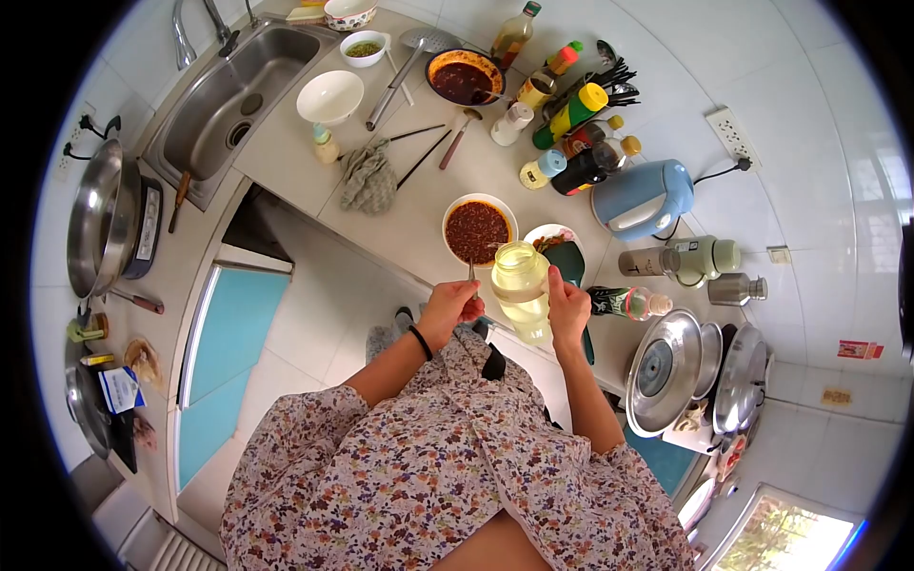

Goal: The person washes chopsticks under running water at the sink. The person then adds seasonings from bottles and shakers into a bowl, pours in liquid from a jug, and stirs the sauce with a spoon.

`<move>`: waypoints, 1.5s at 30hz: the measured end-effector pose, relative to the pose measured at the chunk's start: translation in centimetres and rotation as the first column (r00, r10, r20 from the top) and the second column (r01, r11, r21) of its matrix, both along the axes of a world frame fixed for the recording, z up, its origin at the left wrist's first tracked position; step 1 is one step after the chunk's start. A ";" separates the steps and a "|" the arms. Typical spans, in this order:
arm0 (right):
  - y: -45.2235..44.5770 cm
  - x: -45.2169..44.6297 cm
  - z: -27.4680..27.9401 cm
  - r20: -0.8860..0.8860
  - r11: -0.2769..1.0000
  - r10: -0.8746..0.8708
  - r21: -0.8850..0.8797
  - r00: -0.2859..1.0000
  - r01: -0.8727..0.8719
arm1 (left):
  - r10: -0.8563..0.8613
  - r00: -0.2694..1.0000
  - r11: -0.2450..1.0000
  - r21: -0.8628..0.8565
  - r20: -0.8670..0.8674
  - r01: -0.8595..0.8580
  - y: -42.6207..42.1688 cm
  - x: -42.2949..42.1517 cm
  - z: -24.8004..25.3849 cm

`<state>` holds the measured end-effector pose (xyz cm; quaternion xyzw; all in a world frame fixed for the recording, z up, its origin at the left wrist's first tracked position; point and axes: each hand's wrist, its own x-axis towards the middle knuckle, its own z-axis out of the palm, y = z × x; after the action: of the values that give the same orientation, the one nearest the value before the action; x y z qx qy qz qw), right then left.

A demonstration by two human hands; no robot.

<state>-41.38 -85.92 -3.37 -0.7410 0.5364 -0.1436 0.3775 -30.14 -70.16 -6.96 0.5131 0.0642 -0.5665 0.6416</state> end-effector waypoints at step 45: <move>-3.0 -3.3 8.2 0.543 0.924 -0.227 0.382 0.808 0.002 | 0.073 0.997 0.995 0.062 0.003 -0.073 -1.6 -1.0 -0.1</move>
<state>-44.65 -88.87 4.79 -0.5449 0.4578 -0.2828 0.6431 -31.16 -71.73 -7.02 0.5301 0.1001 -0.5404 0.6457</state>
